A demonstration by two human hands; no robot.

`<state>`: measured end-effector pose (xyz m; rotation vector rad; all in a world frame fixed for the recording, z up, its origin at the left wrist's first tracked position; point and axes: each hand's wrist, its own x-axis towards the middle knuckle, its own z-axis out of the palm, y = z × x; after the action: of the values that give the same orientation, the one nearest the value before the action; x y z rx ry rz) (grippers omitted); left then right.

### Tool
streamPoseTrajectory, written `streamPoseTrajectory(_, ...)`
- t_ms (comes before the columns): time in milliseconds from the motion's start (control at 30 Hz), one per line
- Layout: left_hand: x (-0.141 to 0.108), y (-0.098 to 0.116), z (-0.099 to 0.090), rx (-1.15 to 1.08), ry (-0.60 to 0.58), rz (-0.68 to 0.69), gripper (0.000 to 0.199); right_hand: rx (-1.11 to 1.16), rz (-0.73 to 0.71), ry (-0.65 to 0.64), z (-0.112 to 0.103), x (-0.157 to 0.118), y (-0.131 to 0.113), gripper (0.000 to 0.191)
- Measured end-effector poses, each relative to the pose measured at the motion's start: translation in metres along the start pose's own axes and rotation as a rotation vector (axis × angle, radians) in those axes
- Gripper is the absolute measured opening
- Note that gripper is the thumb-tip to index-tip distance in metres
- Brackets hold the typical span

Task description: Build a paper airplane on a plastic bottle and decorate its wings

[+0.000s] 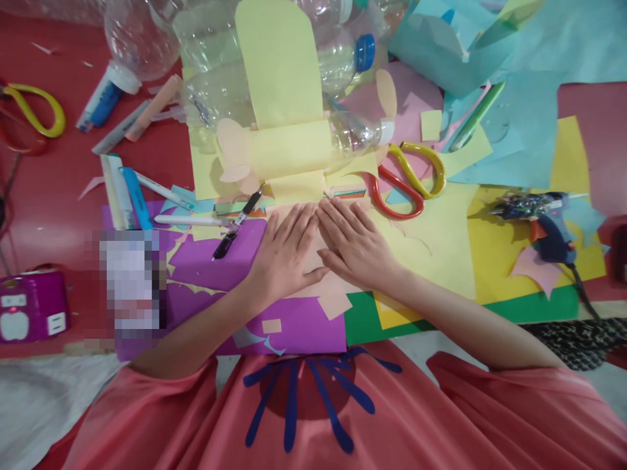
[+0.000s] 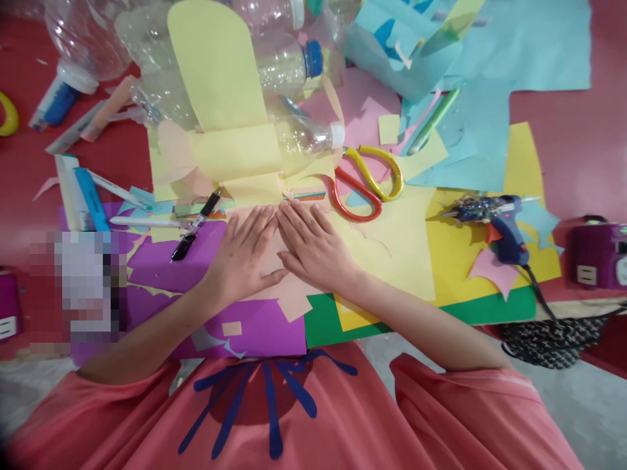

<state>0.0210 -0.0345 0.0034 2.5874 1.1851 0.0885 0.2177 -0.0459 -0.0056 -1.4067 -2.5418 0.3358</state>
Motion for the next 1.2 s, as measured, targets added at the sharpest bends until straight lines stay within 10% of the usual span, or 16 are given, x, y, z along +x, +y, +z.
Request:
streamPoseTrajectory(800, 0.003, 0.004, -0.002, 0.077, 0.04, -0.067, 0.072, 0.006, 0.042, -0.019, -0.014, 0.0, 0.001, 0.061)
streamPoseTrajectory(1200, -0.005, -0.002, -0.029, 0.085, 0.112, -0.086, 0.056, -0.067, 0.043, 0.181, -0.032, 0.0, 0.009, 0.032)
